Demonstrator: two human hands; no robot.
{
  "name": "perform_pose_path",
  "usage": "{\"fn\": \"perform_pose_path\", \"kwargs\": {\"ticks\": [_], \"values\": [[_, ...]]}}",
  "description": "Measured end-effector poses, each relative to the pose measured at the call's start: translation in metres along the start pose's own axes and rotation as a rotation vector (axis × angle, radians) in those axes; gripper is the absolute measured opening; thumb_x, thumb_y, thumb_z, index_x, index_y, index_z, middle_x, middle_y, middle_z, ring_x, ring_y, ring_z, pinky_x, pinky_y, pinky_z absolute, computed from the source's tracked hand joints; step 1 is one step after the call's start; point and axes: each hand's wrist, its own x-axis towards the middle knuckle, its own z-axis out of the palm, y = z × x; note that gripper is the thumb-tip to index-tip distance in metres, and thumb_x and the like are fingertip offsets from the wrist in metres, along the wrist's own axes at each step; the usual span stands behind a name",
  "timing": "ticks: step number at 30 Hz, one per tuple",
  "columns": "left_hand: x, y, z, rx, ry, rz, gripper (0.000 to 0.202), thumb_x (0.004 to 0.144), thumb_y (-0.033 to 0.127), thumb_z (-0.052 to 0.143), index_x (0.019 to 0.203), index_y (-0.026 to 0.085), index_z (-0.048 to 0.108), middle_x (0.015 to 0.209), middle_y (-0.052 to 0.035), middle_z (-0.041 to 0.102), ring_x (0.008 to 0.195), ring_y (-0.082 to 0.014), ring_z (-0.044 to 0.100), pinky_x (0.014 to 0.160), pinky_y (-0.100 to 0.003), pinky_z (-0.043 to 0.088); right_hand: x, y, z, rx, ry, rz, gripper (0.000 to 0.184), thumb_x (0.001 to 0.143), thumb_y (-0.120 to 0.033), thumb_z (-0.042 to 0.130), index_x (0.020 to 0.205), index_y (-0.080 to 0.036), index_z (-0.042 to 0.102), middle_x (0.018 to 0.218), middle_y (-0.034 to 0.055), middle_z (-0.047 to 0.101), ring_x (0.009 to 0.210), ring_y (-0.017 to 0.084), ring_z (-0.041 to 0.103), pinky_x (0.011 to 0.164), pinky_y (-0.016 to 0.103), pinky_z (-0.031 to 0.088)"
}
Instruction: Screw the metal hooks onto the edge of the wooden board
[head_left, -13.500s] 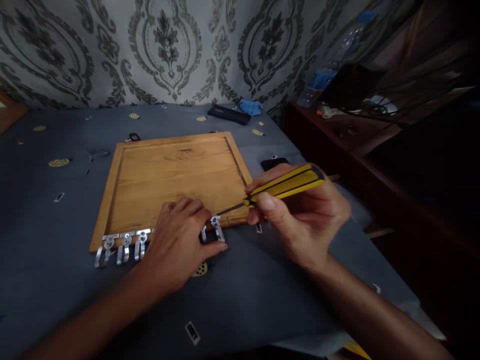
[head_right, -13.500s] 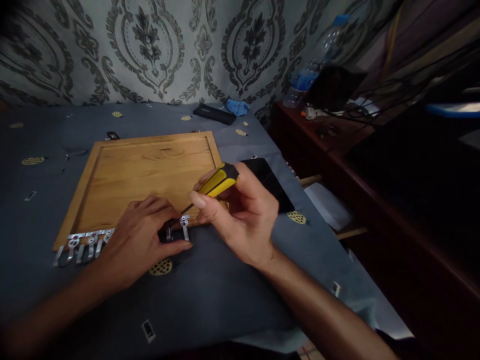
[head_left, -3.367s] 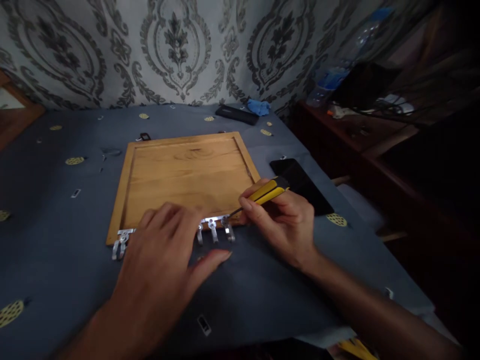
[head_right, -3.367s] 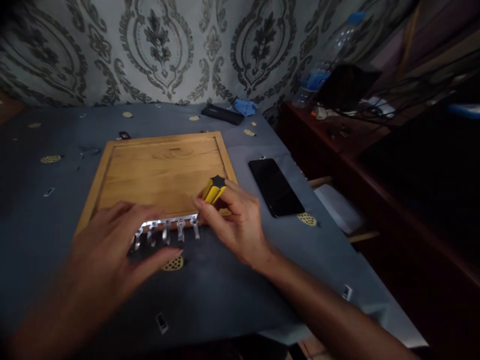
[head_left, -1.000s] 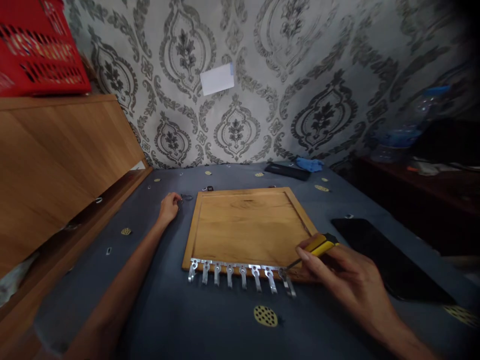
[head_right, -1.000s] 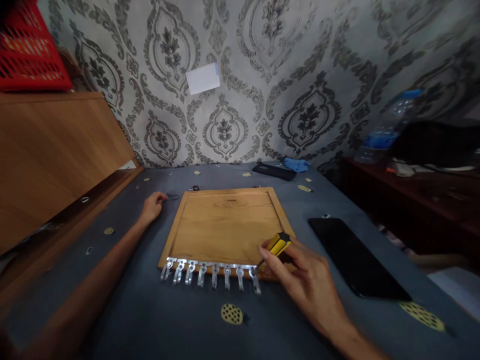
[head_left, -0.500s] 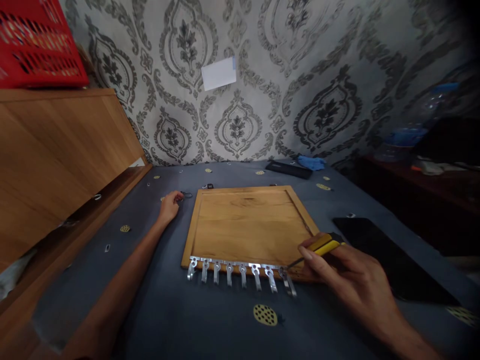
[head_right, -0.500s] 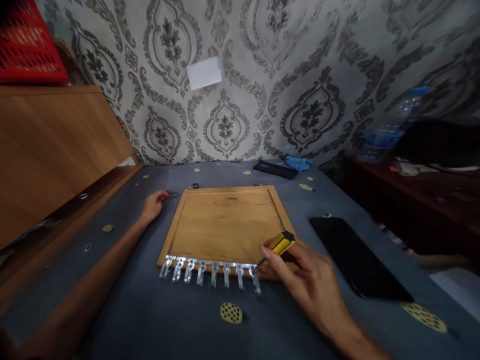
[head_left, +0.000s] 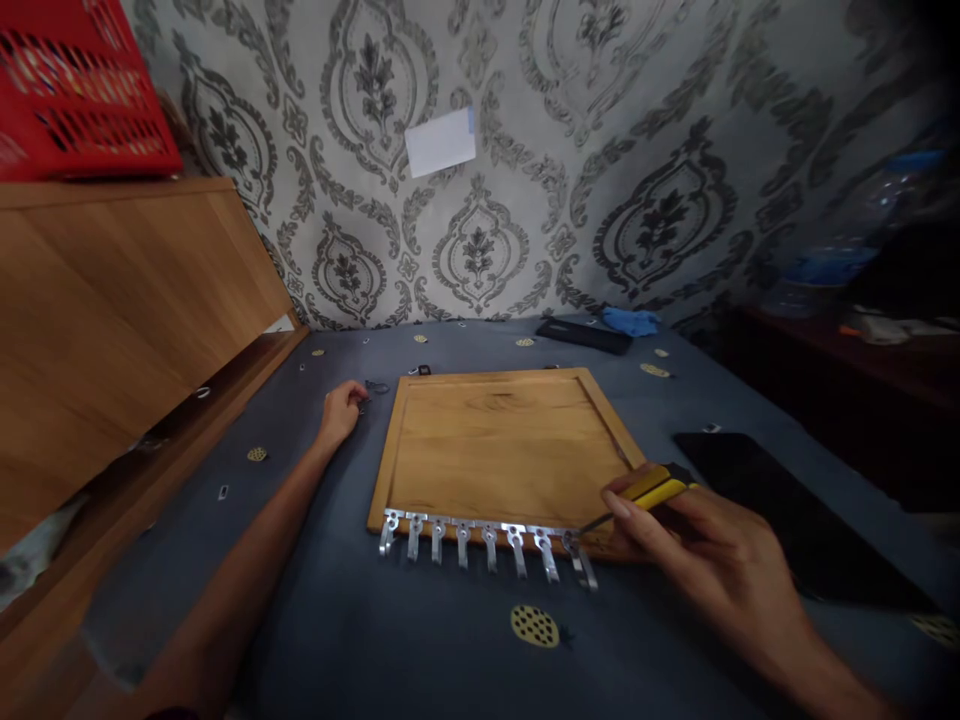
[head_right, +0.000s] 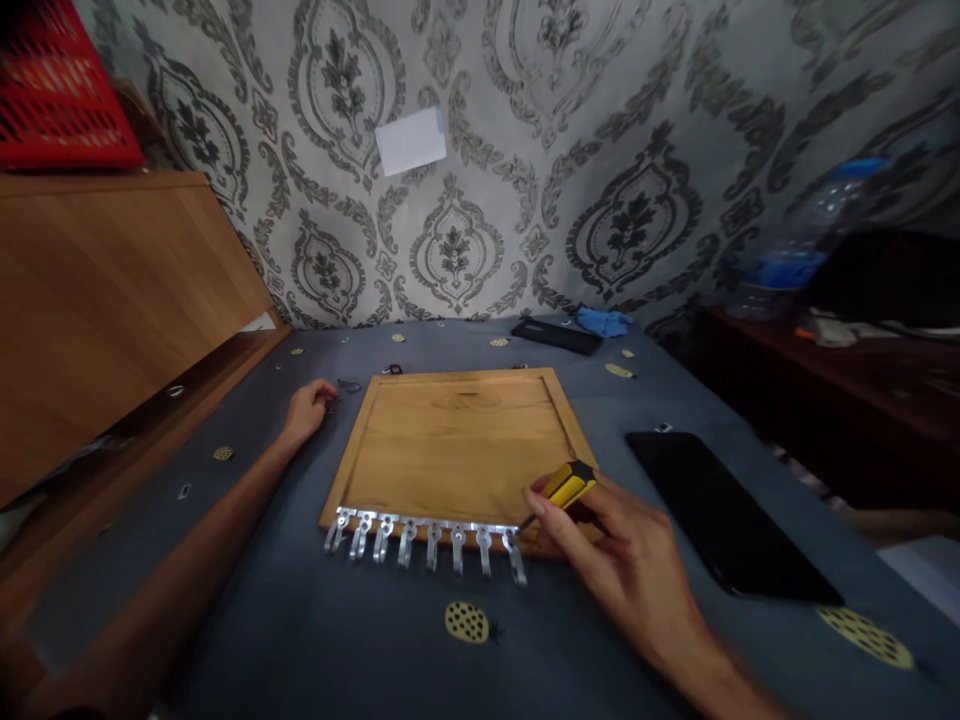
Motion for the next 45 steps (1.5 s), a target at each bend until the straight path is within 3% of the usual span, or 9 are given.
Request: {"fn": "perform_pose_path", "kwargs": {"ticks": [8, 21, 29, 36, 45], "values": [[-0.012, -0.002, -0.013, 0.114, -0.052, -0.054, 0.033, 0.094, 0.035, 0.061, 0.122, 0.017, 0.059, 0.122, -0.0096, 0.062, 0.103, -0.0231, 0.064, 0.087, -0.044, 0.055, 0.000, 0.001, 0.002, 0.000, 0.001, 0.007, 0.033, 0.091, -0.051, 0.057, 0.077, -0.025, 0.071, 0.068, 0.0015, 0.072, 0.054, 0.016, 0.068, 0.047, 0.024, 0.053], [-0.017, 0.014, -0.004, 0.192, -0.112, 0.052, 0.031, 0.094, 0.034, 0.060, 0.121, 0.017, 0.059, 0.121, -0.0094, 0.062, 0.102, -0.0224, 0.064, 0.086, -0.043, 0.056, 0.003, -0.005, 0.001, 0.003, 0.000, 0.022, 0.038, 0.091, -0.054, 0.056, 0.074, -0.023, 0.071, 0.065, 0.0020, 0.071, 0.053, 0.017, 0.067, 0.049, 0.025, 0.054], [0.006, 0.020, -0.020, 0.275, 0.005, 0.027, 0.034, 0.095, 0.034, 0.060, 0.124, 0.018, 0.058, 0.126, -0.0101, 0.060, 0.106, -0.0240, 0.063, 0.089, -0.046, 0.055, 0.003, -0.009, 0.002, 0.012, 0.009, 0.014, 0.039, 0.090, -0.056, 0.057, 0.074, -0.022, 0.070, 0.065, 0.0022, 0.072, 0.052, 0.016, 0.068, 0.046, 0.023, 0.053], [0.022, 0.032, -0.017, 0.341, -0.095, 0.069, 0.030, 0.095, 0.034, 0.060, 0.121, 0.019, 0.060, 0.125, -0.0097, 0.061, 0.106, -0.0231, 0.063, 0.089, -0.044, 0.054, 0.003, -0.008, -0.001, -0.012, 0.007, -0.001, 0.044, 0.091, -0.058, 0.054, 0.072, -0.022, 0.070, 0.061, 0.0024, 0.070, 0.047, 0.015, 0.065, 0.042, 0.022, 0.051], [0.026, 0.030, -0.025, 0.405, -0.172, 0.074, 0.030, 0.095, 0.034, 0.060, 0.121, 0.020, 0.060, 0.125, -0.0093, 0.061, 0.106, -0.0229, 0.063, 0.089, -0.043, 0.055, 0.005, -0.012, -0.001, 0.039, -0.018, 0.014, 0.036, 0.092, -0.048, 0.055, 0.071, -0.023, 0.069, 0.063, 0.0023, 0.070, 0.051, 0.017, 0.066, 0.046, 0.024, 0.053]]}}
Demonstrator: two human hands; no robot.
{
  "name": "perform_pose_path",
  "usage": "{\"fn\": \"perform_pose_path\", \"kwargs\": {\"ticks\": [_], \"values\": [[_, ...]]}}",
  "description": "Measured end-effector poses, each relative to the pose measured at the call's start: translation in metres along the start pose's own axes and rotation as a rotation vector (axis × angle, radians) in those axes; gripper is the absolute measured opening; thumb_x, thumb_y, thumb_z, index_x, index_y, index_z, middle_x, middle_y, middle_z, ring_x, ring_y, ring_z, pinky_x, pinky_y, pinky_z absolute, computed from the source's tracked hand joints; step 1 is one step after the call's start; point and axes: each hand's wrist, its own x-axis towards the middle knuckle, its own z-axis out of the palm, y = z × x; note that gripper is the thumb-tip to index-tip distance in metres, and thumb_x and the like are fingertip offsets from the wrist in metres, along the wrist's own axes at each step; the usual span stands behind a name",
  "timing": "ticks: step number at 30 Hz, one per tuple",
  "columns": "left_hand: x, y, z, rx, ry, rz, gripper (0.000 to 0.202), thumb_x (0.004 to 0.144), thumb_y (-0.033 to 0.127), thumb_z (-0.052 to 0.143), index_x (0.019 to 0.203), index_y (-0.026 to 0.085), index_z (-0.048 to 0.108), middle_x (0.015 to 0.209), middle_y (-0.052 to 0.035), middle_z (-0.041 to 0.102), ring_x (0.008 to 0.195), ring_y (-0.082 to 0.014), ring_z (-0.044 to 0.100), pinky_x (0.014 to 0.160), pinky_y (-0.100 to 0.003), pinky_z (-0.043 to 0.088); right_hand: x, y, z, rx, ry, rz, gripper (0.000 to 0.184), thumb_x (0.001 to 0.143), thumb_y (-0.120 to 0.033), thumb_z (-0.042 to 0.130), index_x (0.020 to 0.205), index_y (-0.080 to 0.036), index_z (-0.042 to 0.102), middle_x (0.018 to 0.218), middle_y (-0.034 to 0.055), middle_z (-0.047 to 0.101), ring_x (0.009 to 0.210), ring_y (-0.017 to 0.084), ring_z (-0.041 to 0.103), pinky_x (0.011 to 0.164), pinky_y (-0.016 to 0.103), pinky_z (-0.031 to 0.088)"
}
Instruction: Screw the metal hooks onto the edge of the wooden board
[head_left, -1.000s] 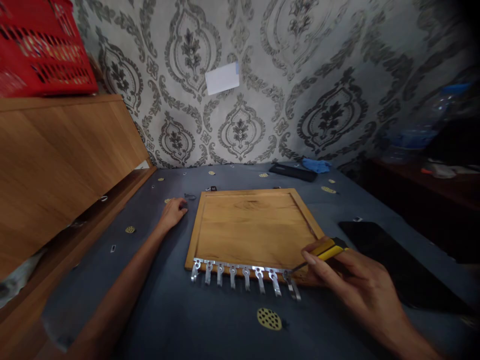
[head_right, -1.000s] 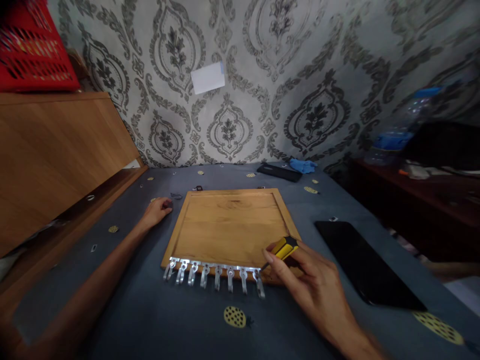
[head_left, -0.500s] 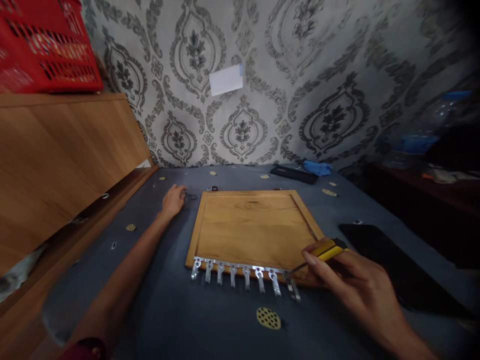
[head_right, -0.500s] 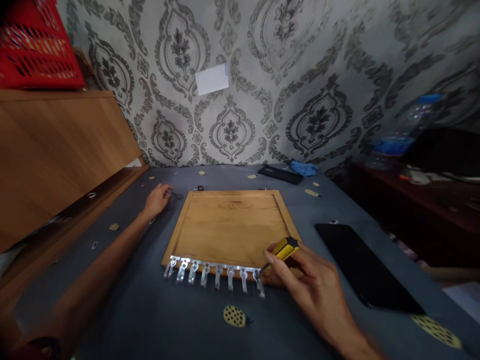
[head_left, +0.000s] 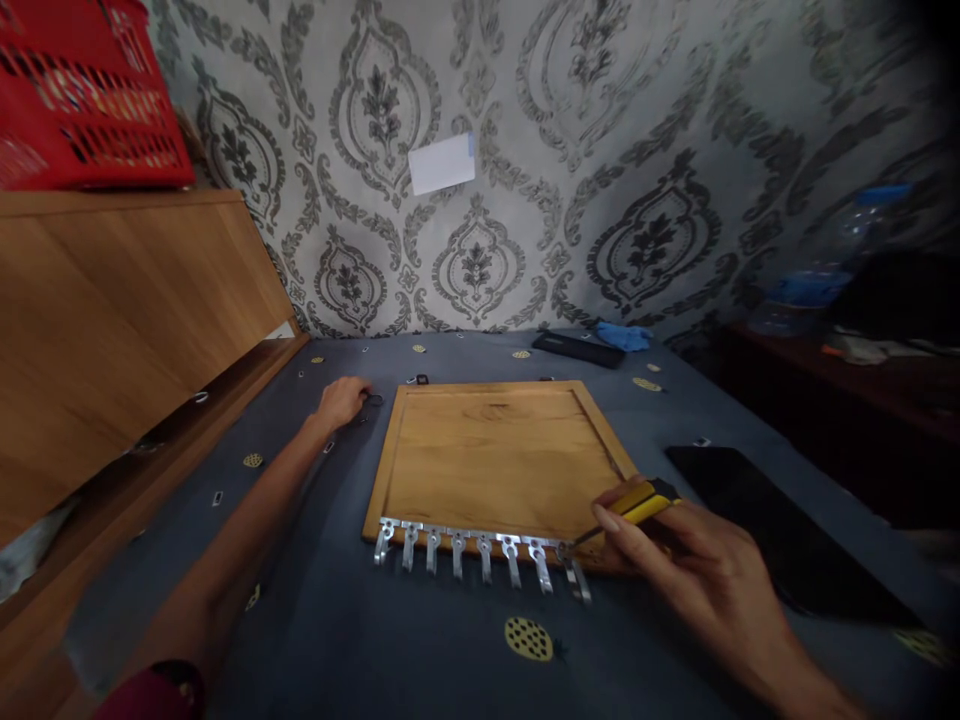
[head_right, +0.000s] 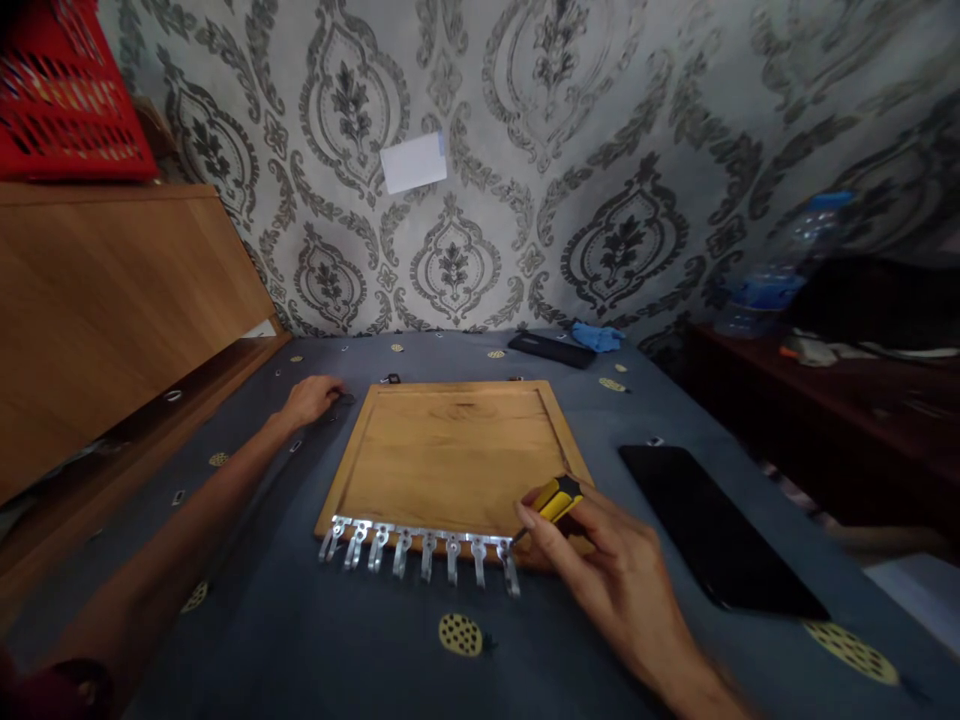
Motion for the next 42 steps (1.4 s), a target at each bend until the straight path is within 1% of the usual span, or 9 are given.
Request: {"fn": "perform_pose_path", "kwargs": {"ticks": [7, 17, 22, 25, 29, 34, 37, 39, 42], "values": [[-0.005, 0.002, -0.001, 0.022, -0.010, 0.005, 0.029, 0.095, 0.034, 0.060, 0.121, 0.020, 0.060, 0.125, -0.0093, 0.061, 0.106, -0.0228, 0.063, 0.089, -0.043, 0.055, -0.005, 0.007, 0.001, 0.011, -0.029, 0.010, 0.028, 0.092, -0.041, 0.058, 0.076, -0.023, 0.070, 0.067, 0.0014, 0.070, 0.053, 0.015, 0.066, 0.048, 0.023, 0.052], [-0.015, 0.014, -0.011, 0.009, 0.038, 0.006, 0.030, 0.095, 0.034, 0.060, 0.121, 0.019, 0.060, 0.124, -0.0093, 0.061, 0.105, -0.0229, 0.063, 0.088, -0.043, 0.055, -0.002, 0.002, 0.000, 0.032, -0.033, 0.011, 0.032, 0.092, -0.044, 0.056, 0.073, -0.021, 0.068, 0.062, 0.0020, 0.068, 0.049, 0.015, 0.063, 0.044, 0.024, 0.048], [-0.040, 0.020, -0.023, -0.063, 0.121, -0.015, 0.032, 0.094, 0.034, 0.061, 0.122, 0.018, 0.059, 0.125, -0.0098, 0.061, 0.106, -0.0238, 0.063, 0.089, -0.045, 0.054, -0.004, 0.003, 0.001, 0.015, -0.033, 0.005, 0.026, 0.091, -0.039, 0.058, 0.074, -0.021, 0.066, 0.063, 0.0012, 0.067, 0.054, 0.015, 0.063, 0.051, 0.026, 0.048], [-0.064, 0.035, -0.024, -0.165, 0.169, 0.039, 0.029, 0.094, 0.033, 0.060, 0.118, 0.016, 0.060, 0.120, -0.0094, 0.063, 0.107, -0.0241, 0.063, 0.092, -0.047, 0.052, -0.004, 0.002, 0.001, 0.050, -0.036, 0.040, 0.028, 0.090, -0.037, 0.060, 0.069, -0.020, 0.064, 0.064, 0.0010, 0.066, 0.055, 0.014, 0.061, 0.053, 0.026, 0.047], [-0.110, 0.078, -0.025, -0.347, 0.195, 0.222, 0.024, 0.094, 0.025, 0.046, 0.111, 0.018, 0.062, 0.108, -0.0058, 0.071, 0.096, -0.0221, 0.066, 0.083, -0.037, 0.054, -0.004, 0.001, 0.003, 0.077, -0.051, 0.035, 0.032, 0.091, -0.035, 0.058, 0.063, -0.019, 0.060, 0.063, 0.0005, 0.063, 0.056, 0.012, 0.058, 0.054, 0.025, 0.044], [-0.181, 0.142, -0.032, -0.462, 0.277, 0.506, 0.019, 0.097, 0.023, 0.044, 0.099, 0.019, 0.062, 0.095, -0.0053, 0.070, 0.094, -0.0198, 0.063, 0.085, -0.034, 0.051, -0.006, 0.002, 0.002, 0.058, -0.048, 0.036, 0.025, 0.091, -0.036, 0.059, 0.072, -0.020, 0.063, 0.061, -0.0005, 0.062, 0.055, 0.013, 0.058, 0.056, 0.026, 0.044], [-0.217, 0.171, -0.030, -0.502, 0.412, 0.874, 0.018, 0.096, 0.011, 0.044, 0.101, 0.014, 0.061, 0.083, -0.0059, 0.069, 0.080, -0.0172, 0.059, 0.075, -0.032, 0.049, -0.008, 0.003, 0.002, 0.050, -0.051, 0.072, 0.022, 0.091, -0.038, 0.061, 0.077, -0.021, 0.065, 0.063, -0.0003, 0.063, 0.056, 0.013, 0.059, 0.055, 0.026, 0.046], [-0.236, 0.184, -0.024, -0.434, 0.478, 1.093, 0.012, 0.094, 0.013, 0.051, 0.095, 0.013, 0.064, 0.077, -0.0040, 0.068, 0.076, -0.0170, 0.058, 0.069, -0.032, 0.047, -0.009, 0.004, 0.003, 0.079, -0.054, 0.106, 0.025, 0.090, -0.042, 0.062, 0.078, -0.021, 0.065, 0.065, 0.0007, 0.065, 0.056, 0.014, 0.061, 0.053, 0.026, 0.048], [-0.251, 0.195, -0.012, -0.393, 0.518, 1.304, 0.009, 0.090, 0.018, 0.061, 0.084, 0.020, 0.067, 0.072, 0.0026, 0.064, 0.070, -0.0125, 0.056, 0.067, -0.029, 0.045, -0.012, 0.005, 0.004, 0.082, -0.056, 0.149, 0.028, 0.089, -0.046, 0.061, 0.077, -0.022, 0.065, 0.067, 0.0018, 0.066, 0.056, 0.016, 0.062, 0.051, 0.027, 0.049]]}}
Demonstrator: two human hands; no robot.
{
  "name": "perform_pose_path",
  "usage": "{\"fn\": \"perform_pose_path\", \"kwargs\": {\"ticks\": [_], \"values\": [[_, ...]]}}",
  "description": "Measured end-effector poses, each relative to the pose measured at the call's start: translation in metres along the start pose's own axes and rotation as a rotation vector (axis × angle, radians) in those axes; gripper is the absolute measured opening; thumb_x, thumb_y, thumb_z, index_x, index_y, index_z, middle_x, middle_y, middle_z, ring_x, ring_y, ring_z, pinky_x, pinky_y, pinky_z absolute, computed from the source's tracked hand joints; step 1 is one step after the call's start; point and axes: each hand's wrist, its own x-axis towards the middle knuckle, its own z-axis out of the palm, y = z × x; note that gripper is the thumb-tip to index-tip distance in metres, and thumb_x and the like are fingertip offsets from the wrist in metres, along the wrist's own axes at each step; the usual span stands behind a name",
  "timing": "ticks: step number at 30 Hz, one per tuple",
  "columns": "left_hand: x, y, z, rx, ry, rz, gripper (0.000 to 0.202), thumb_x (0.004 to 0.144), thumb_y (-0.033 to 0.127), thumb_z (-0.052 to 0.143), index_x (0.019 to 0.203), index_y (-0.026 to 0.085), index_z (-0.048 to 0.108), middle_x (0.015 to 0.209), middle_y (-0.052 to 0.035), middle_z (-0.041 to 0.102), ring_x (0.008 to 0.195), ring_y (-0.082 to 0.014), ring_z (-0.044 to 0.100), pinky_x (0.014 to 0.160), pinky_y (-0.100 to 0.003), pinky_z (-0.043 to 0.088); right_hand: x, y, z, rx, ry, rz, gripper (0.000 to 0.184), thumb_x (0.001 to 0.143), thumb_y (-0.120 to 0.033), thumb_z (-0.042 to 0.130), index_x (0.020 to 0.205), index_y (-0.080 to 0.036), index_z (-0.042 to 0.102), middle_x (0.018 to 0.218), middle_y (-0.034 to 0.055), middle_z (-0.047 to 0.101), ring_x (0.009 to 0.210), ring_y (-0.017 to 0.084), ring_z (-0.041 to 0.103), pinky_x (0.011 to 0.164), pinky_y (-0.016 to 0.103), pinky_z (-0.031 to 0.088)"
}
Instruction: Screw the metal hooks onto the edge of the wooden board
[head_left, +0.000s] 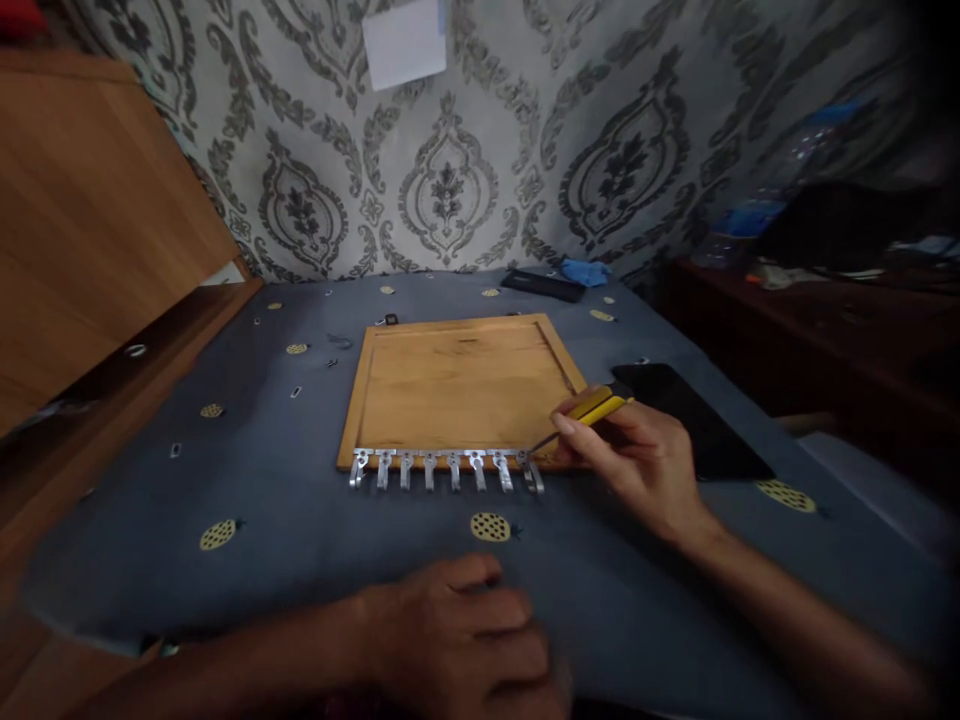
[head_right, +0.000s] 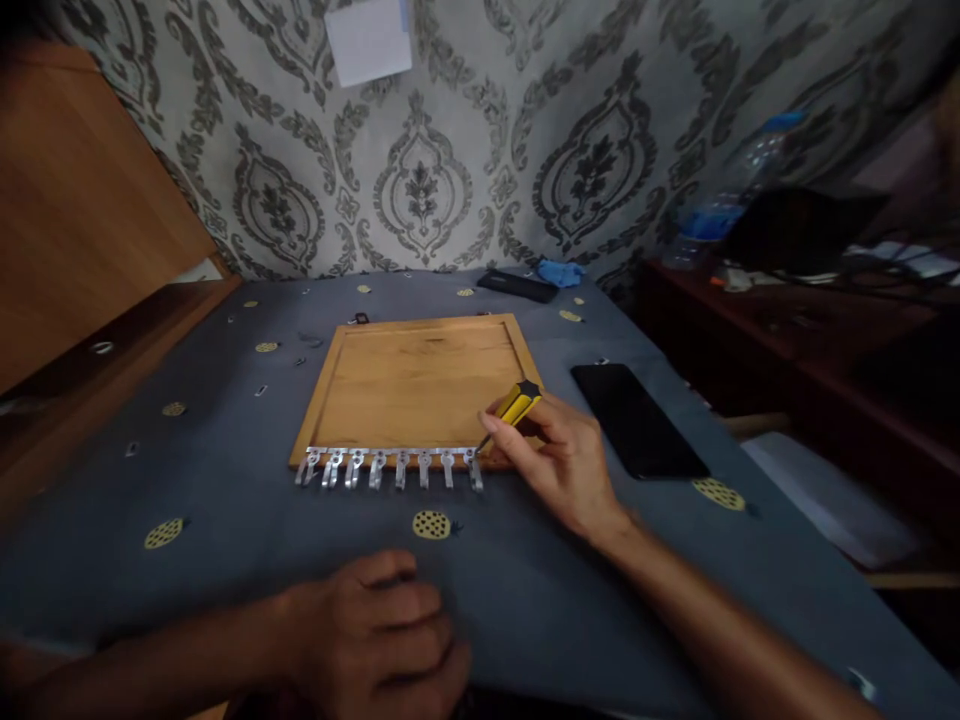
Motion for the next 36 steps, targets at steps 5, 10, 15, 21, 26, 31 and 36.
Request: {"fn": "perform_pose_path", "kwargs": {"ticks": [5, 10, 15, 21, 26, 31, 36], "values": [[0.001, 0.001, 0.009, -0.083, 0.058, -0.032, 0.014, 0.089, 0.018, 0.063, 0.076, 0.020, 0.069, 0.062, 0.0047, 0.058, 0.064, -0.0103, 0.050, 0.058, -0.027, 0.041, -0.001, -0.001, 0.000, -0.041, 0.016, 0.012, 0.024, 0.089, -0.045, 0.062, 0.077, -0.024, 0.066, 0.063, 0.0003, 0.065, 0.055, 0.017, 0.061, 0.052, 0.029, 0.048], [0.001, -0.003, 0.012, -0.106, 0.060, -0.098, 0.015, 0.087, 0.014, 0.064, 0.073, 0.018, 0.066, 0.061, 0.0031, 0.057, 0.064, -0.0119, 0.049, 0.058, -0.029, 0.038, 0.000, -0.001, 0.000, -0.052, 0.022, -0.002, 0.023, 0.090, -0.043, 0.062, 0.075, -0.026, 0.066, 0.064, -0.0005, 0.065, 0.056, 0.017, 0.061, 0.052, 0.029, 0.046], [0.000, 0.001, 0.014, -0.075, 0.076, -0.095, 0.012, 0.087, 0.019, 0.065, 0.075, 0.019, 0.066, 0.060, 0.0050, 0.055, 0.063, -0.0109, 0.050, 0.058, -0.028, 0.037, 0.000, -0.003, 0.000, -0.021, 0.027, 0.021, 0.023, 0.089, -0.042, 0.063, 0.073, -0.026, 0.065, 0.064, -0.0006, 0.065, 0.056, 0.017, 0.061, 0.053, 0.030, 0.047], [0.001, 0.000, 0.012, -0.112, 0.092, -0.143, 0.019, 0.089, 0.010, 0.056, 0.074, 0.016, 0.066, 0.059, 0.0032, 0.057, 0.062, -0.0119, 0.050, 0.058, -0.029, 0.038, -0.001, -0.005, 0.002, -0.003, 0.042, 0.045, 0.022, 0.089, -0.041, 0.063, 0.073, -0.026, 0.064, 0.060, -0.0006, 0.064, 0.057, 0.017, 0.061, 0.057, 0.030, 0.048], [0.000, 0.001, 0.006, -0.134, 0.060, -0.194, 0.016, 0.093, 0.011, 0.052, 0.085, 0.013, 0.066, 0.066, 0.0006, 0.063, 0.068, -0.0141, 0.055, 0.066, -0.031, 0.040, -0.001, -0.003, 0.003, 0.072, 0.047, 0.013, 0.025, 0.089, -0.043, 0.065, 0.075, -0.022, 0.065, 0.060, -0.0010, 0.062, 0.051, 0.013, 0.059, 0.049, 0.026, 0.046], [0.011, -0.015, -0.008, -0.166, 0.023, -0.474, 0.020, 0.097, 0.009, 0.043, 0.104, 0.012, 0.061, 0.085, -0.0056, 0.068, 0.084, -0.0196, 0.055, 0.076, -0.036, 0.043, -0.001, -0.001, 0.004, 0.094, 0.045, -0.015, 0.022, 0.089, -0.037, 0.065, 0.077, -0.019, 0.064, 0.065, -0.0009, 0.061, 0.052, 0.011, 0.059, 0.051, 0.024, 0.046], [0.035, -0.043, -0.008, -0.229, -0.178, -0.839, 0.028, 0.091, 0.016, 0.059, 0.117, 0.019, 0.051, 0.108, -0.0054, 0.065, 0.103, -0.0235, 0.056, 0.087, -0.040, 0.046, -0.001, 0.001, 0.005, 0.049, 0.051, -0.114, 0.018, 0.090, -0.031, 0.065, 0.076, -0.019, 0.063, 0.064, -0.0015, 0.059, 0.057, 0.012, 0.057, 0.053, 0.024, 0.043]]}}
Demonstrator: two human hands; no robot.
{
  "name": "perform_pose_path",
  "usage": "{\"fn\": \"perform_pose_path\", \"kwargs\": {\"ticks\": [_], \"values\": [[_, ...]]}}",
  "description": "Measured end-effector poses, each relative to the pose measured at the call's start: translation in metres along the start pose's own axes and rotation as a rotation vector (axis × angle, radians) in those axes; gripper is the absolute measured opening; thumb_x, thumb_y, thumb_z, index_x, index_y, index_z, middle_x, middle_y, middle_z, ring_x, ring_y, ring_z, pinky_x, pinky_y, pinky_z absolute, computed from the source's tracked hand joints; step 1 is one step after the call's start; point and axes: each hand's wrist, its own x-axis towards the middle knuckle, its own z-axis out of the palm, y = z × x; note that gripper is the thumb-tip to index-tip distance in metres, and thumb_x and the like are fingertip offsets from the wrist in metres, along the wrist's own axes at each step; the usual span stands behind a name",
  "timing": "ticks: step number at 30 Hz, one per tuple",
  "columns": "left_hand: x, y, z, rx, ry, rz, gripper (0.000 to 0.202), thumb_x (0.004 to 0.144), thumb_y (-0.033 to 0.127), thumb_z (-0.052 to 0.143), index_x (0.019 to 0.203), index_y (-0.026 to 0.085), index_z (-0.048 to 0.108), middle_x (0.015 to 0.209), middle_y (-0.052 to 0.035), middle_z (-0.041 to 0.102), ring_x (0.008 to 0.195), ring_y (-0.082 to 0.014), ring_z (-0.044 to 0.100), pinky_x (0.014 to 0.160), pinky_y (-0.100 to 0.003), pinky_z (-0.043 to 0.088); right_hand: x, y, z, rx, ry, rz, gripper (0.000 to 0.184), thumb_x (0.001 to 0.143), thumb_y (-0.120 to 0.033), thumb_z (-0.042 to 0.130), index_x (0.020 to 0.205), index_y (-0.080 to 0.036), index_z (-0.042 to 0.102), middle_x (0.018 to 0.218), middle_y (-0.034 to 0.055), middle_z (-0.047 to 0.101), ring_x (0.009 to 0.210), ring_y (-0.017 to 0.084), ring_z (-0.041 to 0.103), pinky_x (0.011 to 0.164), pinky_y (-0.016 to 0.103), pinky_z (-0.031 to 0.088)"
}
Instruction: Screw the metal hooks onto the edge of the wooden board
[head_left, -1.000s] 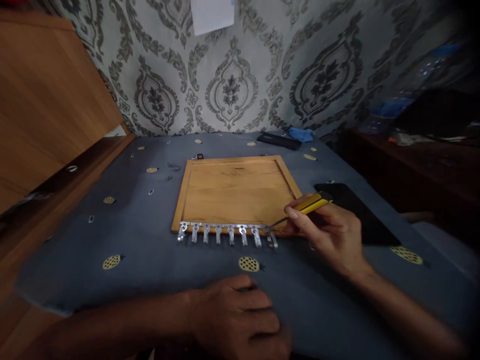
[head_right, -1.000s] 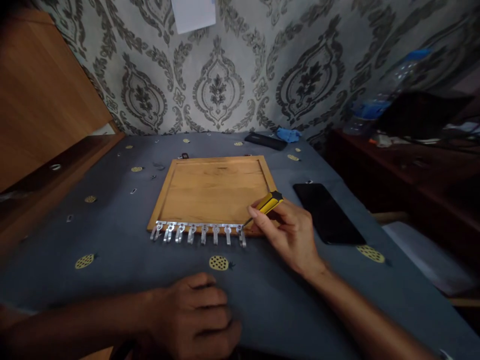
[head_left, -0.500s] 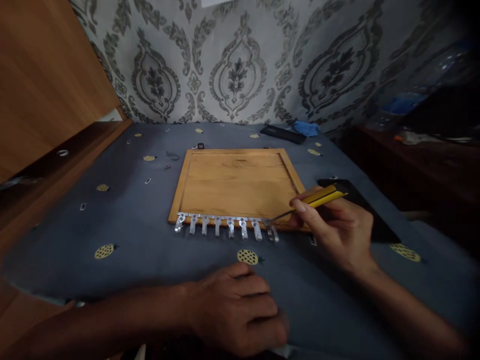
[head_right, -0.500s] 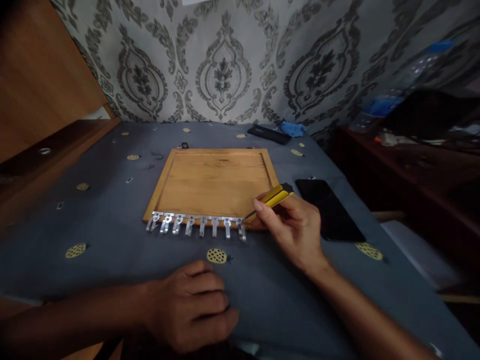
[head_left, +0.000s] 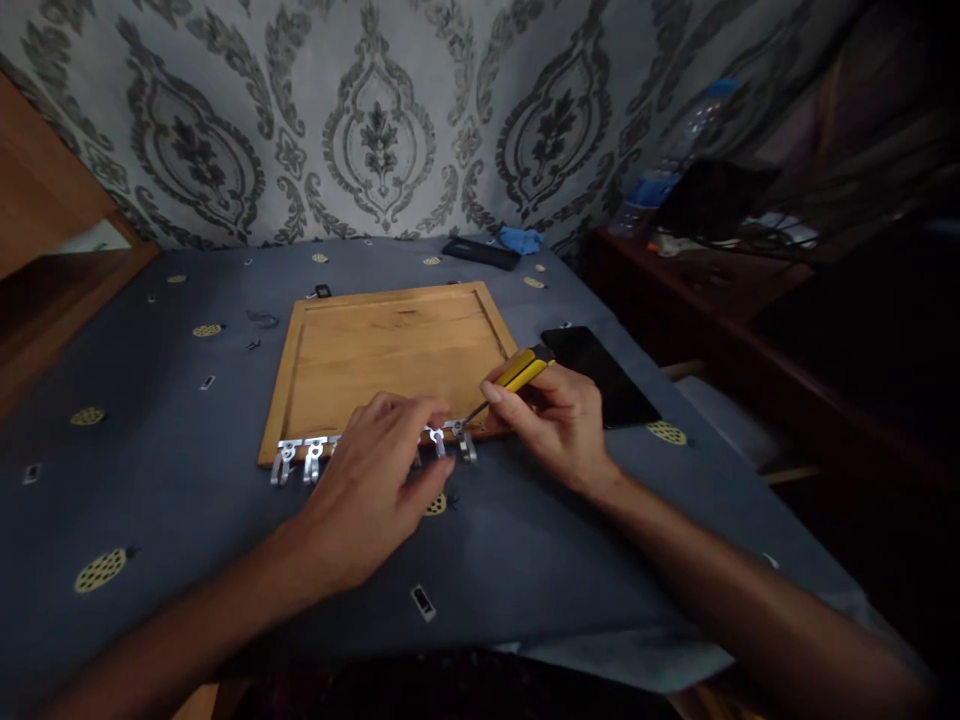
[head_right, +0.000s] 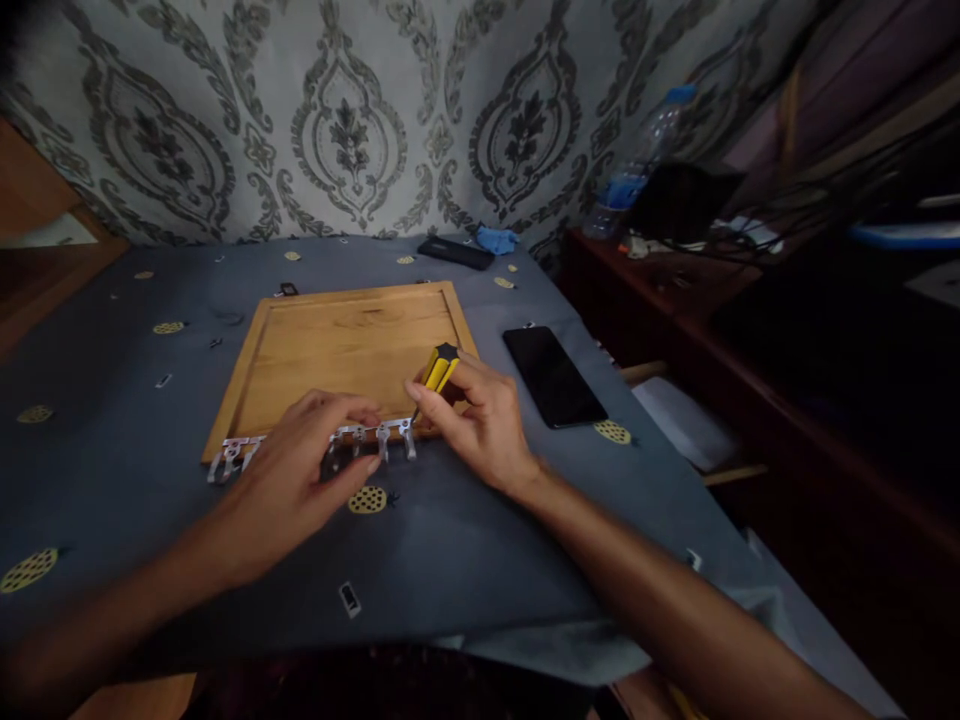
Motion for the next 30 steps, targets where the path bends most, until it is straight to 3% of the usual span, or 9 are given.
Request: {"fn": "perform_pose_path", "kwargs": {"ticks": [4, 8, 19, 30], "values": [[0.021, 0.003, 0.010, 0.113, -0.143, -0.049, 0.051, 0.080, 0.026, 0.076, 0.121, 0.018, 0.048, 0.118, -0.0099, 0.063, 0.111, -0.0297, 0.055, 0.091, -0.046, 0.046, 0.001, 0.002, -0.001, -0.020, 0.017, -0.076, 0.016, 0.089, -0.029, 0.066, 0.077, -0.018, 0.063, 0.064, -0.0015, 0.059, 0.060, 0.013, 0.057, 0.057, 0.025, 0.044], [0.030, 0.002, 0.021, 0.234, -0.201, -0.044, 0.064, 0.076, 0.033, 0.081, 0.126, 0.015, 0.044, 0.117, -0.0126, 0.065, 0.110, -0.0327, 0.057, 0.093, -0.050, 0.046, 0.002, 0.003, -0.001, -0.009, 0.029, -0.094, 0.018, 0.089, -0.027, 0.066, 0.075, -0.018, 0.063, 0.065, -0.0013, 0.060, 0.058, 0.012, 0.056, 0.057, 0.025, 0.043], [0.032, -0.010, 0.032, 0.189, -0.198, -0.102, 0.061, 0.075, 0.034, 0.082, 0.120, 0.019, 0.044, 0.119, -0.0114, 0.068, 0.108, -0.0331, 0.063, 0.088, -0.050, 0.048, 0.003, 0.001, -0.005, -0.002, -0.002, -0.025, 0.028, 0.092, -0.030, 0.064, 0.067, -0.017, 0.060, 0.066, 0.0008, 0.062, 0.059, 0.012, 0.056, 0.056, 0.026, 0.043], [0.031, -0.013, 0.036, 0.183, -0.149, -0.104, 0.070, 0.072, 0.031, 0.084, 0.125, 0.019, 0.040, 0.115, -0.0115, 0.069, 0.105, -0.0324, 0.066, 0.085, -0.049, 0.050, 0.004, 0.001, -0.005, 0.018, -0.007, -0.026, 0.023, 0.091, -0.030, 0.065, 0.073, -0.017, 0.062, 0.065, -0.0008, 0.059, 0.059, 0.012, 0.054, 0.056, 0.027, 0.041]]}}
